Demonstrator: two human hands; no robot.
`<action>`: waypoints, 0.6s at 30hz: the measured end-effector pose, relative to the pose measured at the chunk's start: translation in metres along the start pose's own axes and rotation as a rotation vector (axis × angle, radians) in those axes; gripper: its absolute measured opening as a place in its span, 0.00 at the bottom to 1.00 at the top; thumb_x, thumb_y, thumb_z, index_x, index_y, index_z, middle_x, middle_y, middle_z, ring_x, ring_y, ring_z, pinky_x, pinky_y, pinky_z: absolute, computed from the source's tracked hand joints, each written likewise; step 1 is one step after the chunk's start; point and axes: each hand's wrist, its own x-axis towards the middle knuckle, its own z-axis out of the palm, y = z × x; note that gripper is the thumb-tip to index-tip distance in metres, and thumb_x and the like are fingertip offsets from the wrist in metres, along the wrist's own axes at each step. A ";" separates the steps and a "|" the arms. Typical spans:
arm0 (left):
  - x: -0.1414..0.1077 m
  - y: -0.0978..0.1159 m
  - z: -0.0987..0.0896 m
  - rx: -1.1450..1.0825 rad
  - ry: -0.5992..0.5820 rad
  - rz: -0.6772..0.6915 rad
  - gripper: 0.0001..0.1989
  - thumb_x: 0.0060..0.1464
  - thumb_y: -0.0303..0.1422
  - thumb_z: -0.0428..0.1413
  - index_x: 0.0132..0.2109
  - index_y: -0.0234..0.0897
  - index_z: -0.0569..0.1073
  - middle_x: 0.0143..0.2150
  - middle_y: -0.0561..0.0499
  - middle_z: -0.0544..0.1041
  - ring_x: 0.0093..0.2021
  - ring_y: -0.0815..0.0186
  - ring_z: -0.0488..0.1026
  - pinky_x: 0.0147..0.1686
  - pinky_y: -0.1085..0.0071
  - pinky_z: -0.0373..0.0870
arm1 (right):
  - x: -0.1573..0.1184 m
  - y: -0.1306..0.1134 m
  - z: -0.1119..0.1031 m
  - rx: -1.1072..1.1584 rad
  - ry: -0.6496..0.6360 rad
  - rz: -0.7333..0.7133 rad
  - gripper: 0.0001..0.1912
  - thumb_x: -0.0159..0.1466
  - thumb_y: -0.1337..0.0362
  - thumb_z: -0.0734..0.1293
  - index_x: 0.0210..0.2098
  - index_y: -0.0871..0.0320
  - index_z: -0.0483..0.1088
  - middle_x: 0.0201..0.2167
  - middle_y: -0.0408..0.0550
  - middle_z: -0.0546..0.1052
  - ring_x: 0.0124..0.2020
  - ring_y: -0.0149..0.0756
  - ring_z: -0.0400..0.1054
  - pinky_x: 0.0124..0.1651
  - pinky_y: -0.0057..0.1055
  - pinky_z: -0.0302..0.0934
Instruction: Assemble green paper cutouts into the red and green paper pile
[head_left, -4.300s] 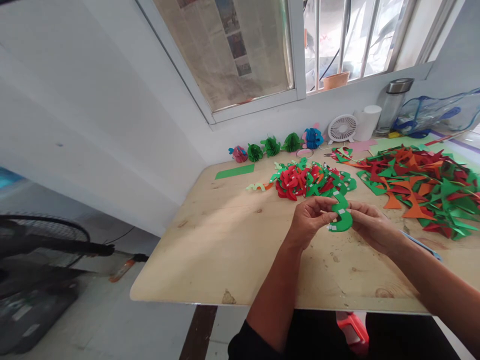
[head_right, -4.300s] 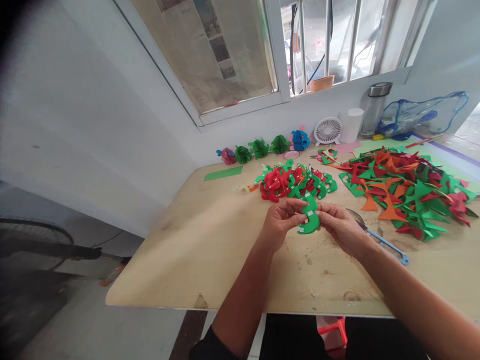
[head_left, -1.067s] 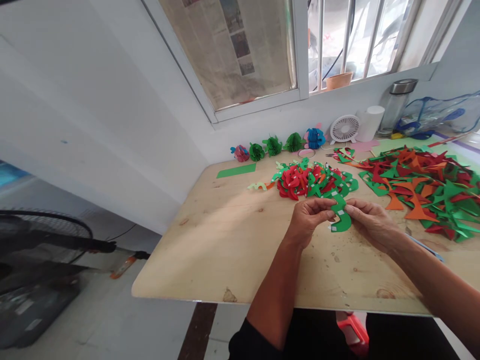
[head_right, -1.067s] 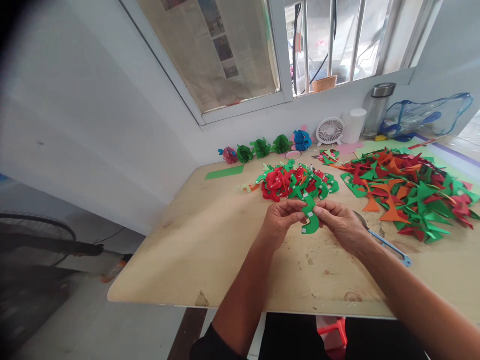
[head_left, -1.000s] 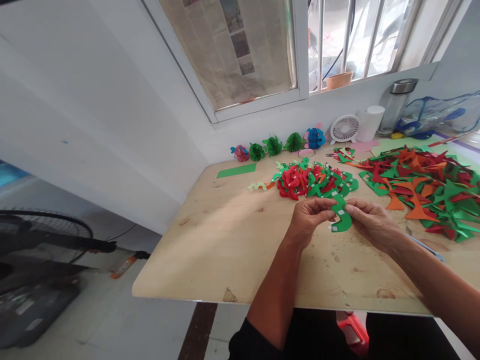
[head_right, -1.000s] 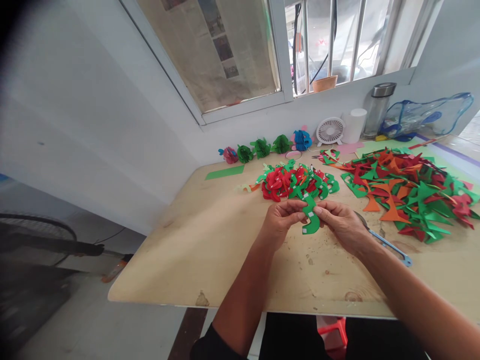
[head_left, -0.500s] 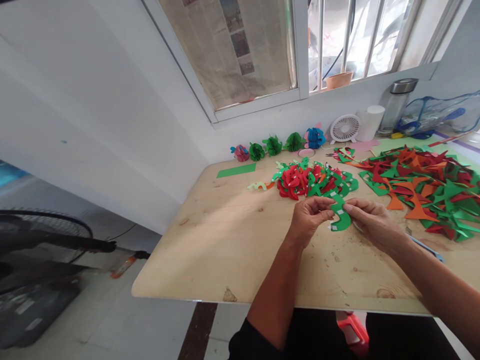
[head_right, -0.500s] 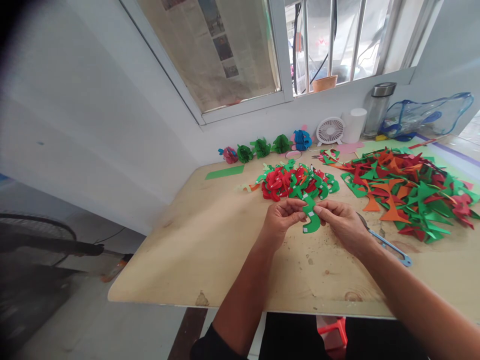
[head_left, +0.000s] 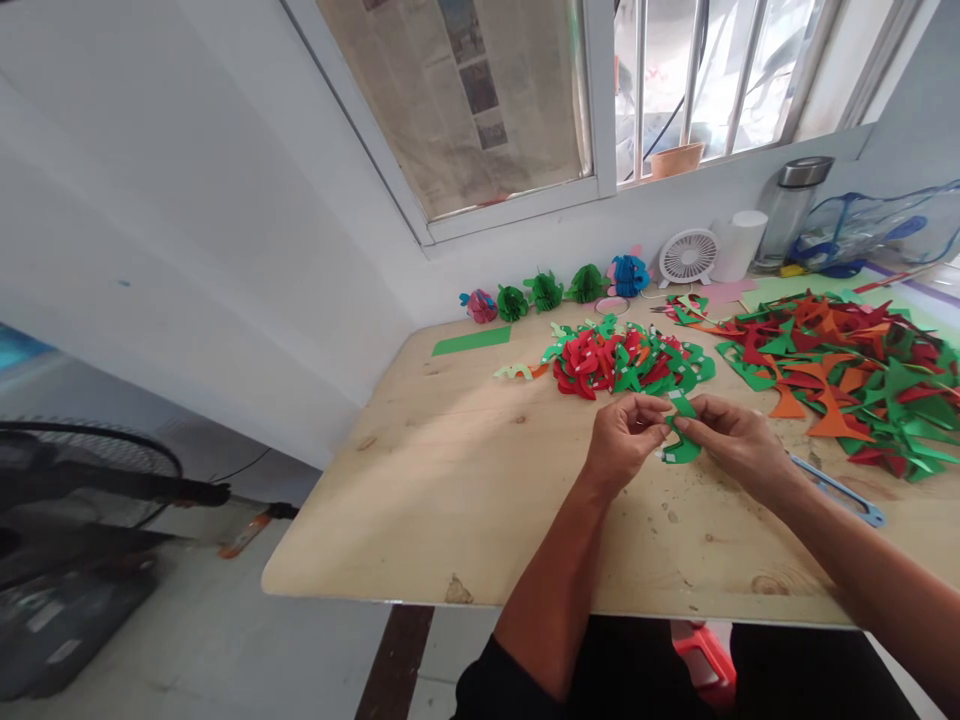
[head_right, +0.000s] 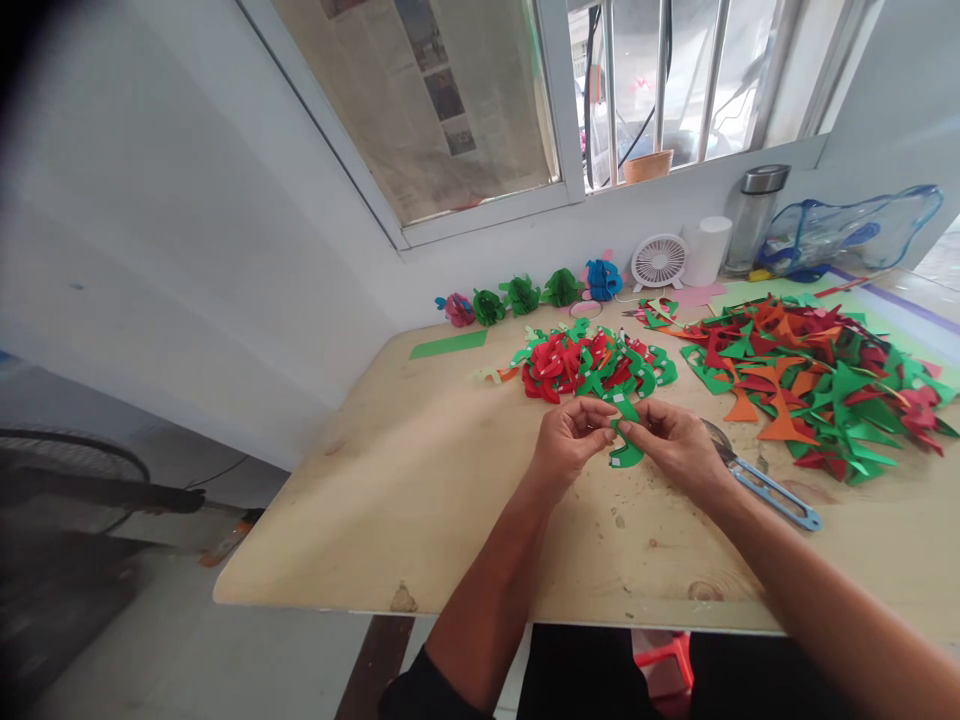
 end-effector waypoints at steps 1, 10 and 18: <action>0.000 0.000 0.000 -0.010 0.001 -0.006 0.13 0.39 0.33 0.64 0.34 0.33 0.74 0.27 0.53 0.73 0.28 0.72 0.69 0.30 0.74 0.66 | 0.000 0.001 0.000 -0.004 0.003 -0.002 0.15 0.51 0.49 0.71 0.26 0.55 0.72 0.21 0.44 0.71 0.25 0.35 0.64 0.26 0.31 0.57; 0.002 -0.004 0.001 -0.083 0.045 -0.101 0.14 0.35 0.35 0.66 0.29 0.31 0.72 0.23 0.53 0.73 0.23 0.73 0.69 0.26 0.74 0.66 | 0.002 0.009 -0.003 -0.033 0.000 -0.023 0.12 0.52 0.53 0.71 0.25 0.54 0.73 0.21 0.43 0.71 0.24 0.34 0.63 0.26 0.31 0.57; 0.000 0.002 0.003 -0.072 0.069 -0.139 0.14 0.36 0.36 0.65 0.27 0.31 0.72 0.20 0.53 0.73 0.21 0.73 0.68 0.25 0.74 0.65 | 0.003 0.013 -0.003 -0.024 -0.026 -0.029 0.13 0.53 0.52 0.70 0.24 0.56 0.70 0.21 0.43 0.69 0.24 0.32 0.60 0.25 0.29 0.55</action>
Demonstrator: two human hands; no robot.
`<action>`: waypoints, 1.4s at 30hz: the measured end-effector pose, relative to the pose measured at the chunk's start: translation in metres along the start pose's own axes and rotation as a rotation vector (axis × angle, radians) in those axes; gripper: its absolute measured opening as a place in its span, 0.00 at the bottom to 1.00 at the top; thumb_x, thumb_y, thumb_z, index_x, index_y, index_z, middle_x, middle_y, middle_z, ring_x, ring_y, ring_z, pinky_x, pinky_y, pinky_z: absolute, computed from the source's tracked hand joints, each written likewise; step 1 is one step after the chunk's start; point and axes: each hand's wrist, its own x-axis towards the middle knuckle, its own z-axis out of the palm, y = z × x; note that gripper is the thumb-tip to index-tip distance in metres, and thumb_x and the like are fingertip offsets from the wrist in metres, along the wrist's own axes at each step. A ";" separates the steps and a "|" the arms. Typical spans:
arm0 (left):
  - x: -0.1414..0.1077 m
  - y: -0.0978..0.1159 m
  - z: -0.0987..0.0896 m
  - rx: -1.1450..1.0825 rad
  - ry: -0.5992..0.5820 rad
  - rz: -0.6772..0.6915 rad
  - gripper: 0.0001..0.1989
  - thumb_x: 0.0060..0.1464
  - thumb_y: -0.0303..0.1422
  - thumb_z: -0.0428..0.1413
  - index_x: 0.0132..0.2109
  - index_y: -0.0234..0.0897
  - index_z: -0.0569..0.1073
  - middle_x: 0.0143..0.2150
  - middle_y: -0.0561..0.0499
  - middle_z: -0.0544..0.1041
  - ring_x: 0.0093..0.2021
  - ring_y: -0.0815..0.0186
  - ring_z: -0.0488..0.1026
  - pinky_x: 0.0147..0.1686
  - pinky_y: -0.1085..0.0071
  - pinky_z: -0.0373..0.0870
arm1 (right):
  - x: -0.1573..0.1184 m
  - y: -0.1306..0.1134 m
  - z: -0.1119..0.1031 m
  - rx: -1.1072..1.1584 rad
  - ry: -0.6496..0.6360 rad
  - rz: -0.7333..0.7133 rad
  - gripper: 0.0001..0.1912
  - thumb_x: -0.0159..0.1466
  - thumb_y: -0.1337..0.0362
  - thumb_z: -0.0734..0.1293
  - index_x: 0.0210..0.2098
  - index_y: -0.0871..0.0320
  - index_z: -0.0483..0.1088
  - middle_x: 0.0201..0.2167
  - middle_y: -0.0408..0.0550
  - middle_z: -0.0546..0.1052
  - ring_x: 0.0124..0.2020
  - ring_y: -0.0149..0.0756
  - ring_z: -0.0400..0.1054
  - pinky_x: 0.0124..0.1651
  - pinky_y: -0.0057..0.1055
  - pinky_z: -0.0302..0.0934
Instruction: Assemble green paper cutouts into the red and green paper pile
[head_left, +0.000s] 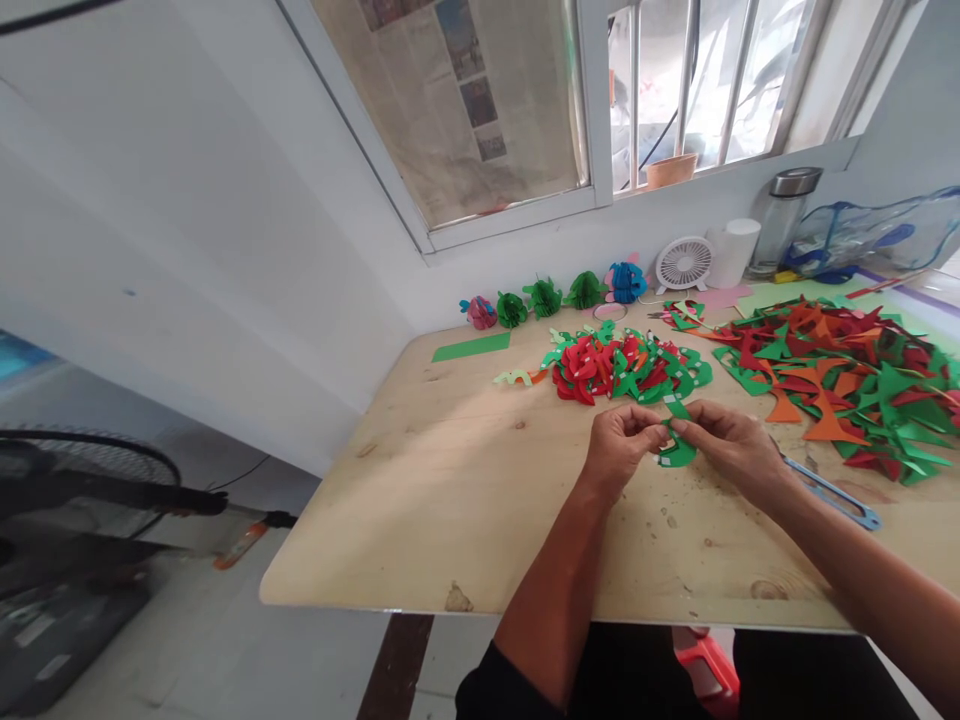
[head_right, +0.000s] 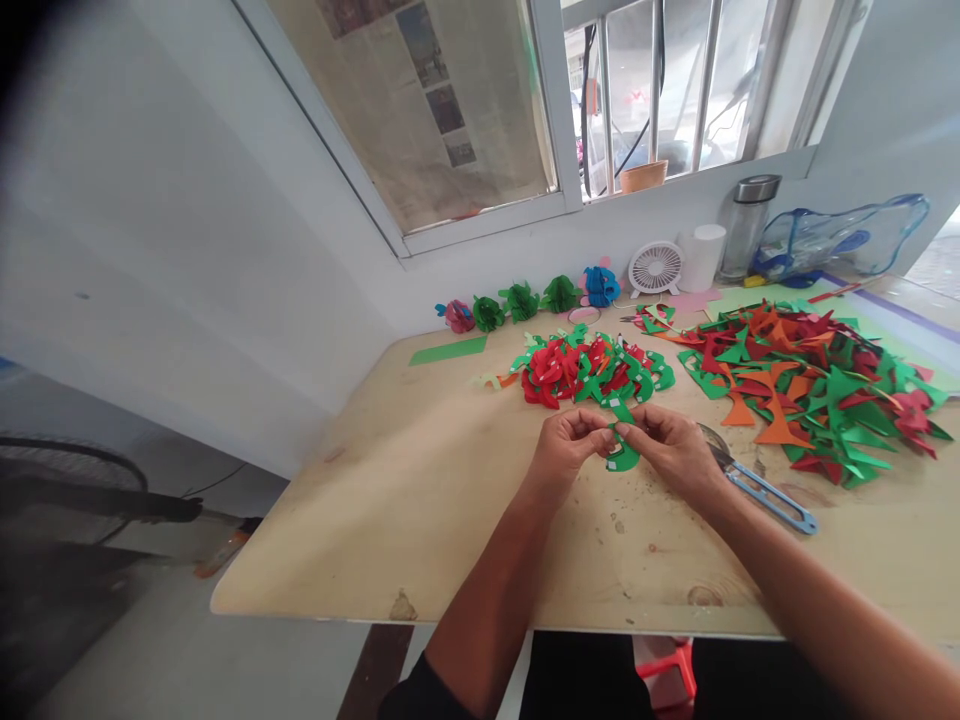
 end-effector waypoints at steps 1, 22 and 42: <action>0.000 0.000 0.000 0.001 -0.001 -0.005 0.14 0.35 0.37 0.66 0.26 0.31 0.72 0.20 0.53 0.73 0.21 0.73 0.68 0.25 0.74 0.65 | 0.000 0.000 0.000 0.008 -0.002 0.002 0.13 0.53 0.52 0.70 0.25 0.56 0.70 0.21 0.42 0.69 0.24 0.31 0.60 0.26 0.29 0.55; -0.002 0.000 0.000 0.059 -0.027 -0.029 0.15 0.34 0.37 0.67 0.26 0.31 0.73 0.21 0.52 0.73 0.22 0.72 0.68 0.25 0.74 0.64 | 0.001 0.009 -0.001 -0.165 0.080 -0.116 0.16 0.57 0.50 0.66 0.27 0.58 0.69 0.19 0.41 0.66 0.22 0.29 0.58 0.24 0.26 0.55; -0.002 -0.004 0.000 0.122 -0.046 0.014 0.10 0.37 0.33 0.64 0.26 0.32 0.72 0.23 0.52 0.73 0.23 0.72 0.67 0.27 0.73 0.64 | -0.001 0.005 -0.001 -0.416 0.140 -0.133 0.16 0.60 0.52 0.62 0.28 0.58 0.70 0.19 0.42 0.68 0.22 0.29 0.58 0.25 0.26 0.55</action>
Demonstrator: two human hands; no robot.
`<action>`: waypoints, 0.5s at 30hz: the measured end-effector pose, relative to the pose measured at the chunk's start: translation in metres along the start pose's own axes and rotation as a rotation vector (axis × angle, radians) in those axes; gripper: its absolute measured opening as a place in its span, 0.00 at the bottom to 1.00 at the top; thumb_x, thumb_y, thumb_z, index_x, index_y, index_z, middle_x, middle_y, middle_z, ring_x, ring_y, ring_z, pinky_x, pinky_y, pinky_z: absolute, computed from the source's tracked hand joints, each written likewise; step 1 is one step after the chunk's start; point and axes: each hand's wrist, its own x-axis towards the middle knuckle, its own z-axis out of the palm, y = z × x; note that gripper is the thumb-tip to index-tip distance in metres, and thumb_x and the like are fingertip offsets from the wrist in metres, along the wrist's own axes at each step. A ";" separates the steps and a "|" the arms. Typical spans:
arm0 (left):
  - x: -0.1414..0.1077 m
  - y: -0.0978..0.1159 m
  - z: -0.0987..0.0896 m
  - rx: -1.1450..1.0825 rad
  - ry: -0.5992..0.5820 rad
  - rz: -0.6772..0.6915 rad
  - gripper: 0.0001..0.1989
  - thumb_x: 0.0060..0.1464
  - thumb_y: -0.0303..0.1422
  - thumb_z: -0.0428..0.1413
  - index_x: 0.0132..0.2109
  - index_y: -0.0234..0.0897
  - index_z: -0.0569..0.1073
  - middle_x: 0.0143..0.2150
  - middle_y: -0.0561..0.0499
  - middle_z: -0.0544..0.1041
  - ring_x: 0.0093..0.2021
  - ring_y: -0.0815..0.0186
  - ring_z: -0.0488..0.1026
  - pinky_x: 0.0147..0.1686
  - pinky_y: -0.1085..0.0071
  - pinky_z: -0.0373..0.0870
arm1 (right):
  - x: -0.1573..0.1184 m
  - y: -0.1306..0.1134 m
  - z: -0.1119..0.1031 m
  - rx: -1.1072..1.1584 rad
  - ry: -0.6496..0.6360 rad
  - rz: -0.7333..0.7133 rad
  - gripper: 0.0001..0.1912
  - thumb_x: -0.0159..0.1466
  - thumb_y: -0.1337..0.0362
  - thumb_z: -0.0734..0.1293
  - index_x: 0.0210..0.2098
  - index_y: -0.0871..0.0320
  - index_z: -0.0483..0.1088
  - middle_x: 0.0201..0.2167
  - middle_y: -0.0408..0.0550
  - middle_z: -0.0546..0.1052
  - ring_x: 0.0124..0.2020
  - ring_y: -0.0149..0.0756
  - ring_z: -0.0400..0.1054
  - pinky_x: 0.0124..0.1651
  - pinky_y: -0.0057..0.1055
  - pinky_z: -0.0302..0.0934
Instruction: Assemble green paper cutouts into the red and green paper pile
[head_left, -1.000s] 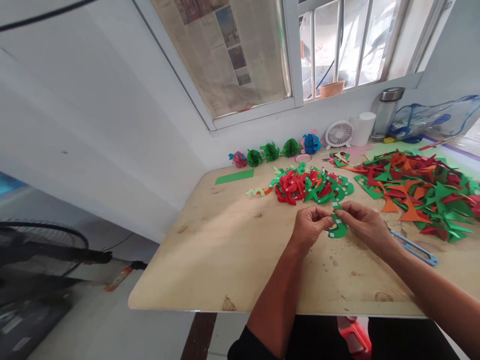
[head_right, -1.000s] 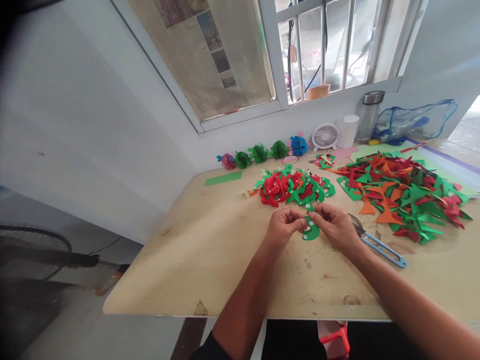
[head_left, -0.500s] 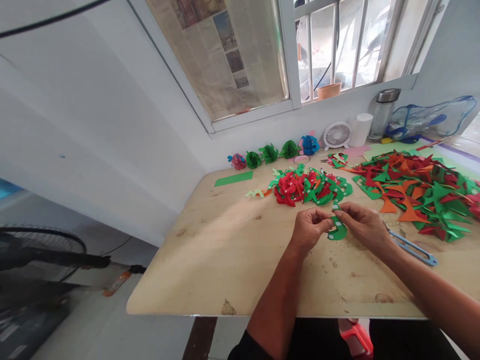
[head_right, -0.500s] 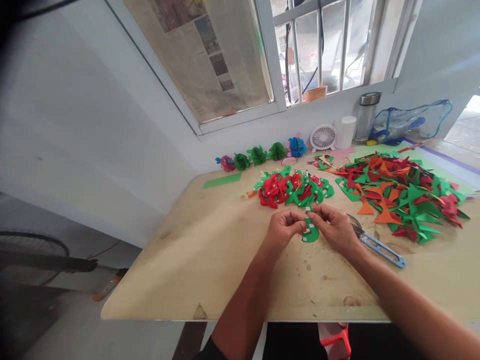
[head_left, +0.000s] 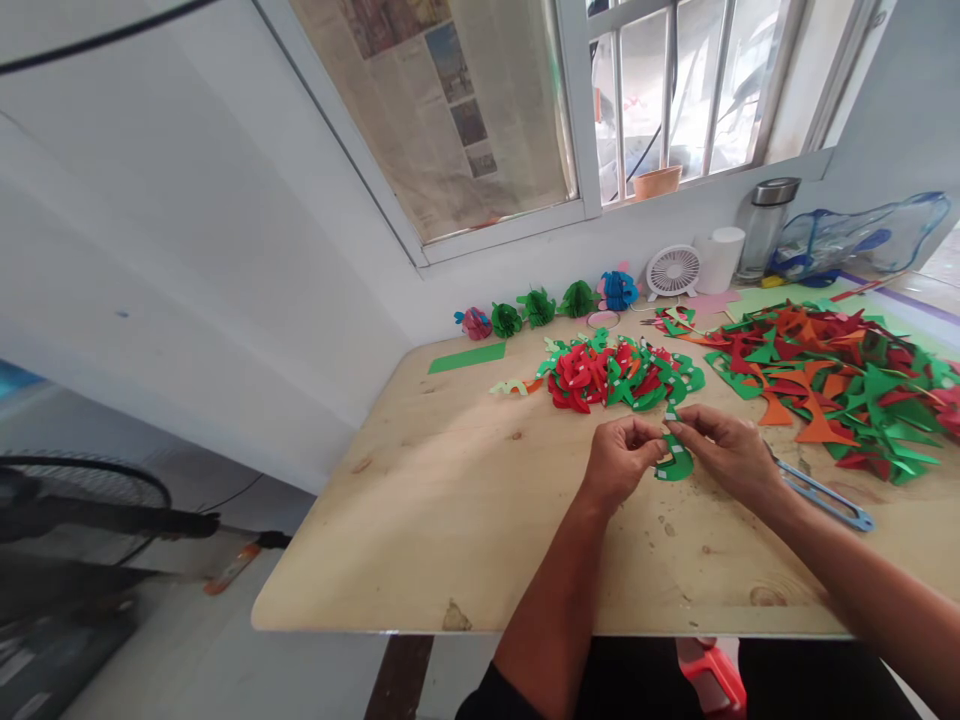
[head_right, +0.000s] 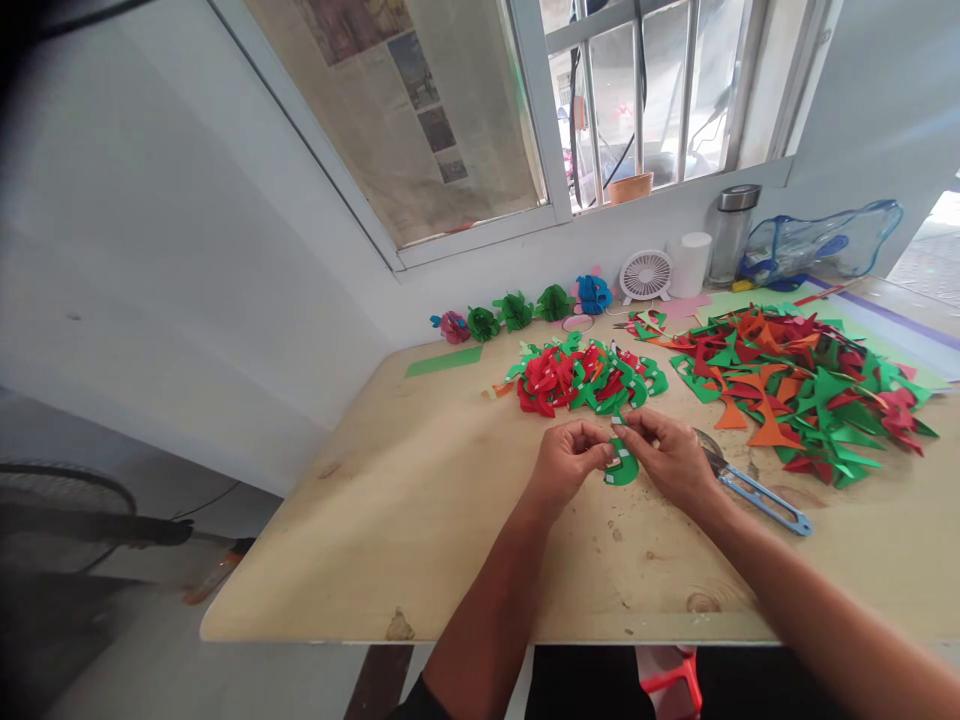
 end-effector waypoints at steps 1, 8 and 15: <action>0.000 0.000 0.000 0.009 -0.002 0.005 0.10 0.38 0.33 0.64 0.26 0.32 0.72 0.23 0.52 0.73 0.24 0.72 0.68 0.28 0.73 0.64 | 0.000 -0.002 -0.001 -0.026 0.010 -0.009 0.16 0.60 0.52 0.62 0.27 0.58 0.70 0.19 0.41 0.68 0.22 0.29 0.58 0.25 0.26 0.55; 0.000 0.000 -0.001 0.084 -0.020 0.071 0.11 0.41 0.36 0.63 0.28 0.32 0.73 0.25 0.51 0.73 0.25 0.71 0.68 0.29 0.73 0.65 | -0.002 -0.007 -0.001 -0.097 0.035 -0.041 0.14 0.60 0.54 0.62 0.28 0.57 0.70 0.19 0.42 0.69 0.21 0.30 0.59 0.25 0.26 0.56; 0.000 0.003 0.000 0.113 0.081 0.118 0.10 0.43 0.35 0.61 0.31 0.33 0.73 0.28 0.51 0.73 0.26 0.72 0.68 0.28 0.75 0.66 | -0.003 -0.008 0.000 -0.132 0.045 -0.130 0.13 0.60 0.56 0.62 0.26 0.56 0.70 0.18 0.42 0.70 0.21 0.30 0.60 0.25 0.26 0.56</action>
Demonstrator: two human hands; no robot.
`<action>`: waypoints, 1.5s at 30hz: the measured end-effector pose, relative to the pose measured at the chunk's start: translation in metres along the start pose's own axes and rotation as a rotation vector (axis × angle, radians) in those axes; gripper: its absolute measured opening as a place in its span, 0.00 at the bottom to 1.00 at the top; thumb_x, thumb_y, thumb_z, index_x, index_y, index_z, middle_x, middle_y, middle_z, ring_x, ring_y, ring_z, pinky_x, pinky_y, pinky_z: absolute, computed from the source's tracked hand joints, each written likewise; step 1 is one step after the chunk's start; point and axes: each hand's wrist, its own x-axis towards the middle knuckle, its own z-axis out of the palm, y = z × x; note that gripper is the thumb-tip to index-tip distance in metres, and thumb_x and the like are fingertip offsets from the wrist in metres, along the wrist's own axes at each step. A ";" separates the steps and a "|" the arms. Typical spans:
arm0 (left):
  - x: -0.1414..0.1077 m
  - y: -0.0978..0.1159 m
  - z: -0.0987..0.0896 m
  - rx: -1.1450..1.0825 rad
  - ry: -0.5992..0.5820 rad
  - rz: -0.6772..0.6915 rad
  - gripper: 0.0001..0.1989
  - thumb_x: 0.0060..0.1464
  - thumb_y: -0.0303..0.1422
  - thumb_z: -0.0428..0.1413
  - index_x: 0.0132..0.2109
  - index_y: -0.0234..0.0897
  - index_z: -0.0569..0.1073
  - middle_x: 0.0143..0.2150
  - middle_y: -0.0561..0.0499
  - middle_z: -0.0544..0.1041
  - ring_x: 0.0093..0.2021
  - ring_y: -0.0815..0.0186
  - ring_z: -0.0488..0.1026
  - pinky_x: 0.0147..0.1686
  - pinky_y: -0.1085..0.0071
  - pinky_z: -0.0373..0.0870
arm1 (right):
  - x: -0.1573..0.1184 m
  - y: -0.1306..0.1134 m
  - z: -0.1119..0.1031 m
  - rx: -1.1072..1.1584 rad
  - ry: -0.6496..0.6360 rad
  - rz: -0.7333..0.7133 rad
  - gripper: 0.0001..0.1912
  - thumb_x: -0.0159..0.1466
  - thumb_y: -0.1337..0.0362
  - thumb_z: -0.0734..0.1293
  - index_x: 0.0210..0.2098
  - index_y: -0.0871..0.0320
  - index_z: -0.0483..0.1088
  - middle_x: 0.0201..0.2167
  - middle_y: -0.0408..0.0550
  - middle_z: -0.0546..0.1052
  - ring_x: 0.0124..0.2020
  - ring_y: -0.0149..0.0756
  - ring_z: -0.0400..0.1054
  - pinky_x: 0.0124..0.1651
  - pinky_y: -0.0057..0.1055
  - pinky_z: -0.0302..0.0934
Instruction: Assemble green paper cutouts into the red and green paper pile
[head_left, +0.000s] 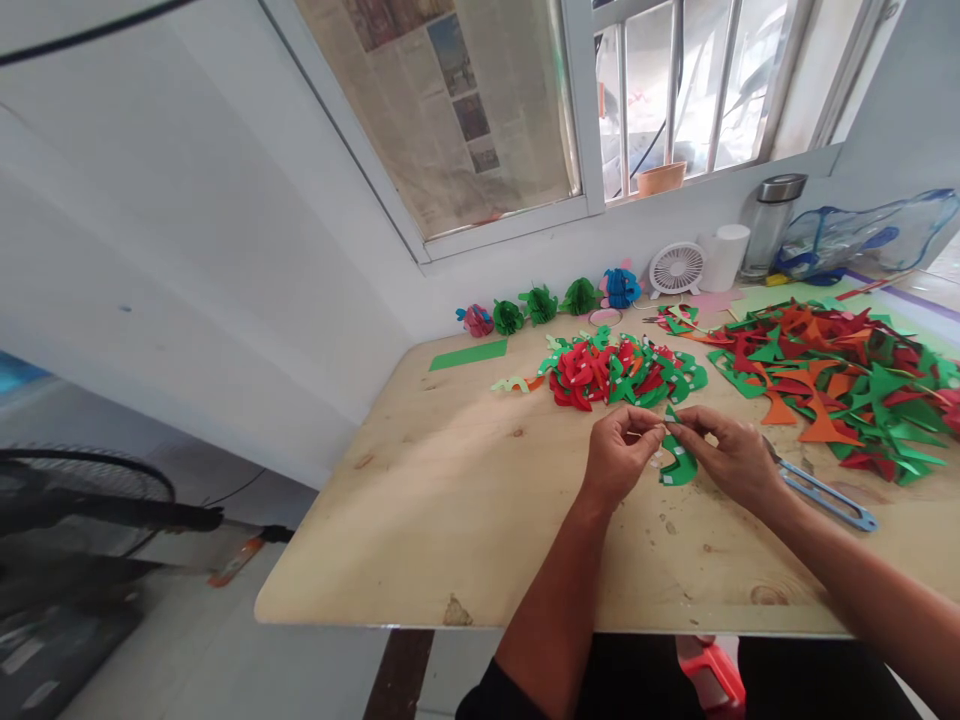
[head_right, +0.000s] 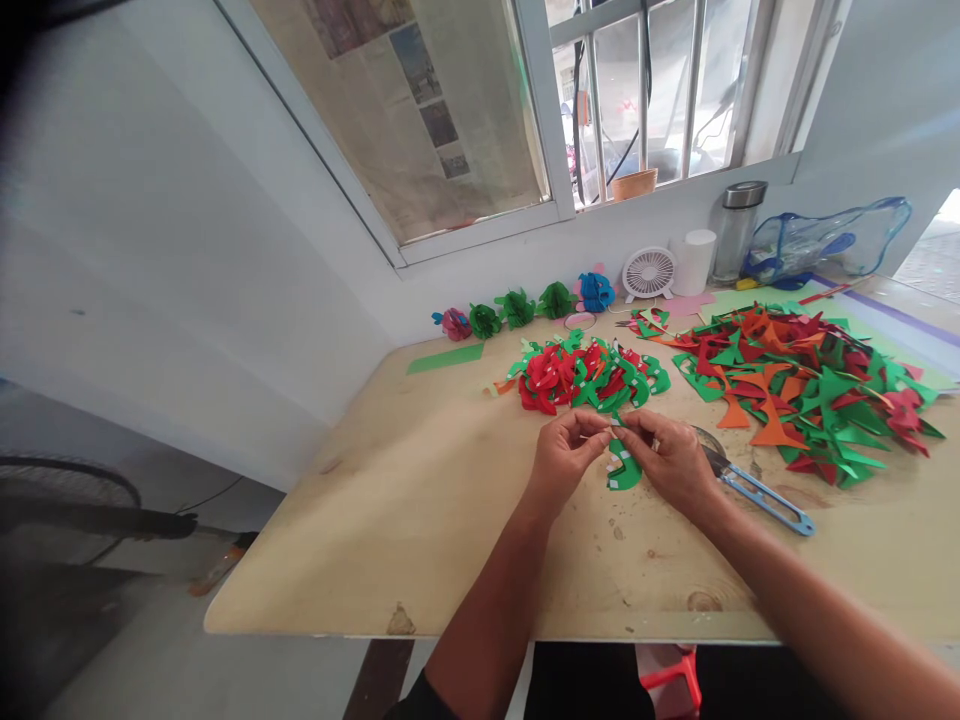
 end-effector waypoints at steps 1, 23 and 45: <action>0.000 0.000 0.000 0.000 0.015 0.014 0.09 0.44 0.35 0.61 0.31 0.34 0.73 0.29 0.51 0.73 0.27 0.72 0.68 0.28 0.75 0.66 | 0.000 0.000 0.000 -0.008 -0.002 -0.009 0.13 0.60 0.56 0.62 0.26 0.56 0.70 0.18 0.42 0.70 0.21 0.30 0.61 0.24 0.25 0.56; 0.000 0.005 -0.001 0.080 0.057 0.128 0.06 0.45 0.30 0.59 0.34 0.36 0.75 0.27 0.53 0.72 0.29 0.71 0.69 0.32 0.73 0.66 | -0.001 -0.003 0.001 -0.055 -0.046 -0.095 0.10 0.60 0.58 0.61 0.28 0.55 0.71 0.19 0.42 0.72 0.19 0.30 0.62 0.25 0.26 0.57; 0.000 0.006 -0.003 0.114 0.011 0.170 0.05 0.45 0.31 0.59 0.29 0.36 0.70 0.26 0.54 0.70 0.28 0.71 0.67 0.33 0.73 0.64 | -0.002 0.000 0.003 -0.051 -0.065 -0.083 0.13 0.61 0.57 0.61 0.28 0.56 0.72 0.18 0.42 0.70 0.19 0.30 0.60 0.24 0.26 0.56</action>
